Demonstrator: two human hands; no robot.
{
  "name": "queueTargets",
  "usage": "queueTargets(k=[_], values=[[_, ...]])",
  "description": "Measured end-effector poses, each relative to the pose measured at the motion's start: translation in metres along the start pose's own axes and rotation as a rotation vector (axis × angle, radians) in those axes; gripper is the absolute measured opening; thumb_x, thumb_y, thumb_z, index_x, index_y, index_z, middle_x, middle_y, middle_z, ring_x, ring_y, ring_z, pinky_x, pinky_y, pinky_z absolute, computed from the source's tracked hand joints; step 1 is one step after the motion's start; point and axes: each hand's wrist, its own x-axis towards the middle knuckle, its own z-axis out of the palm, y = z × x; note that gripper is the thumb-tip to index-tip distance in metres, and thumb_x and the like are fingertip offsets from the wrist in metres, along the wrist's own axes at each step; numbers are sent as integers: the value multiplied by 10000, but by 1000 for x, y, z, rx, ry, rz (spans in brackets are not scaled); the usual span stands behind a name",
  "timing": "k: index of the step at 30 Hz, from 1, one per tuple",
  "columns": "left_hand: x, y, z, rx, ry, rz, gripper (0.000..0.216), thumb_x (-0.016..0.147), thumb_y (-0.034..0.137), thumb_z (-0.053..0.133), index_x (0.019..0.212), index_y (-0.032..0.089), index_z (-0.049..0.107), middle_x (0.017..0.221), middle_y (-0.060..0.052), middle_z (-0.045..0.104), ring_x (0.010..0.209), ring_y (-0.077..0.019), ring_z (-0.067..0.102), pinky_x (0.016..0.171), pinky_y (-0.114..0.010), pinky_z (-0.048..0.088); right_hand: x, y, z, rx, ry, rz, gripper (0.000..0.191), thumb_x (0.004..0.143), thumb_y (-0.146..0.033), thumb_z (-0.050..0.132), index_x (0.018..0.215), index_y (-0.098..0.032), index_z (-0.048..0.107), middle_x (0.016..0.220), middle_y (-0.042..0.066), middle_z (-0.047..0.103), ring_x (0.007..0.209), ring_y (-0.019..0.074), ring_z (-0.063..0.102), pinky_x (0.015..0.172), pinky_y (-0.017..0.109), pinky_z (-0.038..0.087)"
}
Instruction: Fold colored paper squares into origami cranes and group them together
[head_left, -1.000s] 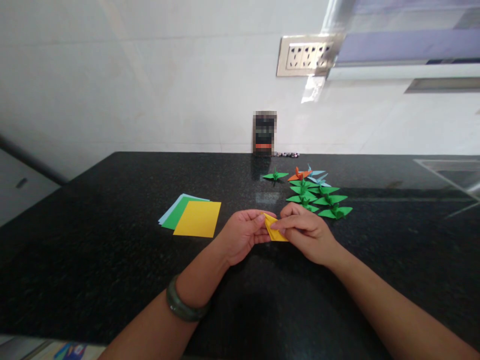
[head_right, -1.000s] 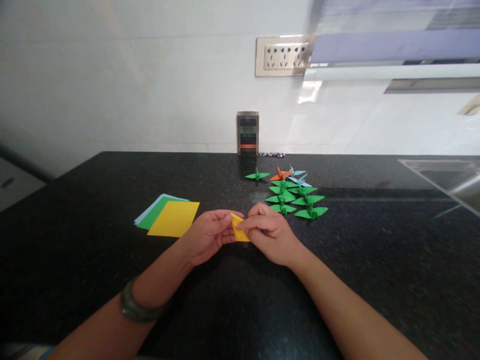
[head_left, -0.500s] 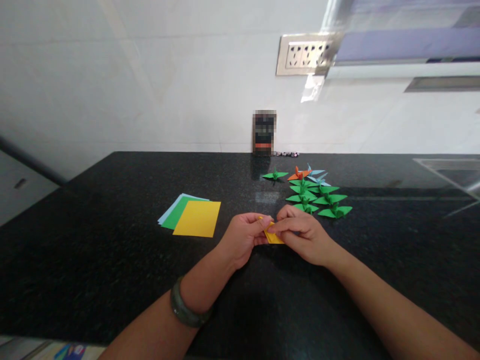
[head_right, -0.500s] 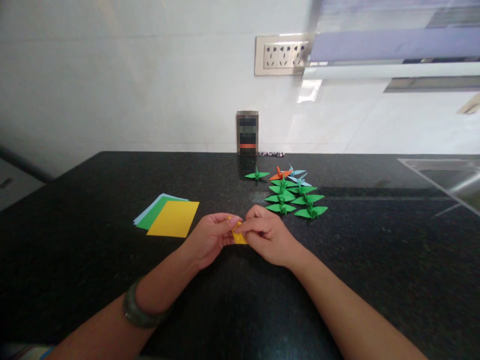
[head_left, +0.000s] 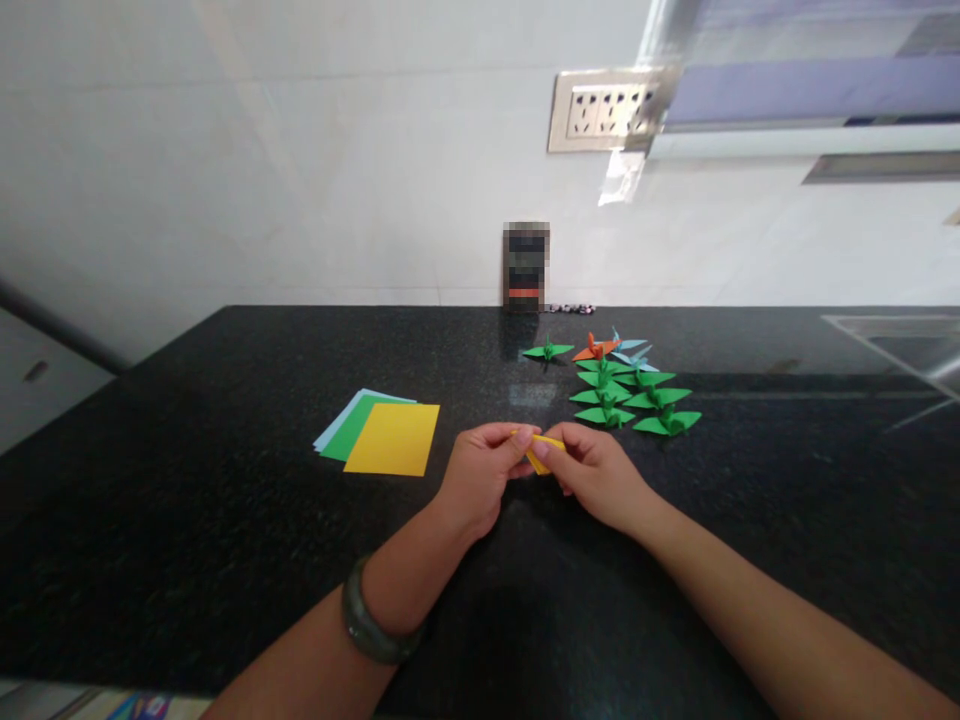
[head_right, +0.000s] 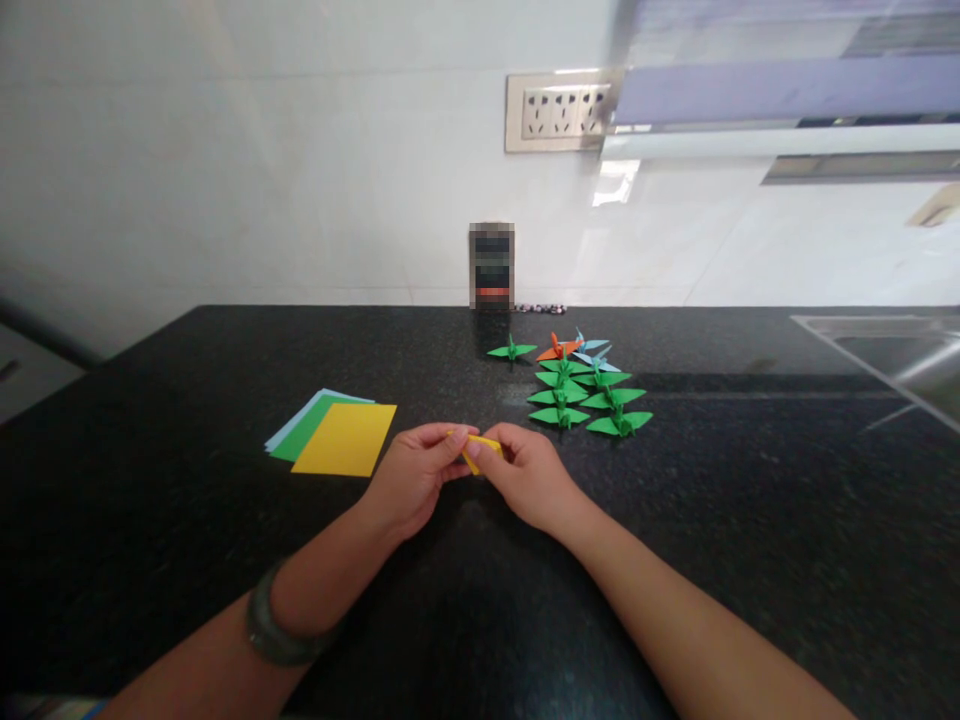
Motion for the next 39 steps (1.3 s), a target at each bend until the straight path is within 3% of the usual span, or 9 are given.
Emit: queueTargets(k=[6, 11, 18, 22, 25, 30, 35, 39], values=[[-1, -1, 2, 93, 32, 40, 204, 597, 298, 729, 662, 117, 662, 582, -4, 636, 510, -73, 550, 545, -207, 477, -1, 2, 0, 23, 37, 28, 302, 819, -431, 457, 673, -171, 509, 506, -35, 470, 424, 85, 417, 420, 208, 334], [-3, 1, 2, 263, -13, 29, 193, 618, 285, 708, 628, 109, 627, 537, -2, 605, 498, -80, 547, 522, -200, 452, 1, 5, -2, 4, 121, 78, 355, 846, -460, 390, 623, -189, 441, 450, -47, 427, 406, 89, 393, 407, 208, 304], [-5, 0, 3, 379, -103, 16, 225, 644, 329, 684, 630, 110, 634, 524, -14, 596, 463, -84, 521, 470, -198, 412, 1, 0, -10, -131, 80, -93, 356, 817, -392, 451, 542, -167, 464, 497, -33, 407, 477, 85, 379, 446, 207, 292], [-7, 2, 5, 357, -115, 8, 203, 622, 306, 705, 612, 111, 653, 506, -18, 606, 466, -88, 533, 489, -201, 414, 0, -3, -11, -58, 86, -84, 395, 814, -391, 461, 492, -166, 422, 466, -43, 360, 446, 69, 344, 420, 203, 268], [-6, 1, 5, 251, -67, 9, 198, 617, 309, 715, 645, 118, 669, 538, -25, 631, 501, -95, 558, 518, -206, 428, 1, -2, -10, 113, 58, -3, 364, 815, -452, 449, 597, -162, 489, 492, -40, 436, 414, 63, 378, 390, 193, 299], [-3, -2, 4, 77, -16, -20, 221, 633, 327, 708, 744, 142, 665, 679, -35, 679, 594, -105, 607, 583, -216, 459, 3, -2, -9, 375, 77, 88, 290, 661, -406, 651, 740, -156, 527, 560, -44, 524, 419, 60, 444, 405, 198, 401], [-5, -2, 6, 195, -123, -46, 224, 621, 316, 720, 703, 117, 656, 672, -44, 668, 619, -107, 605, 595, -200, 451, 4, -1, -11, 292, 127, 46, 173, 710, -316, 589, 728, -149, 549, 569, -27, 540, 451, 68, 460, 409, 189, 385], [-5, -1, 6, 205, -109, 2, 267, 668, 368, 676, 757, 117, 671, 680, -38, 659, 593, -97, 577, 588, -211, 464, 2, 2, -12, 142, 91, -10, 126, 742, -274, 547, 700, -155, 546, 567, -23, 542, 452, 68, 450, 417, 188, 377]])
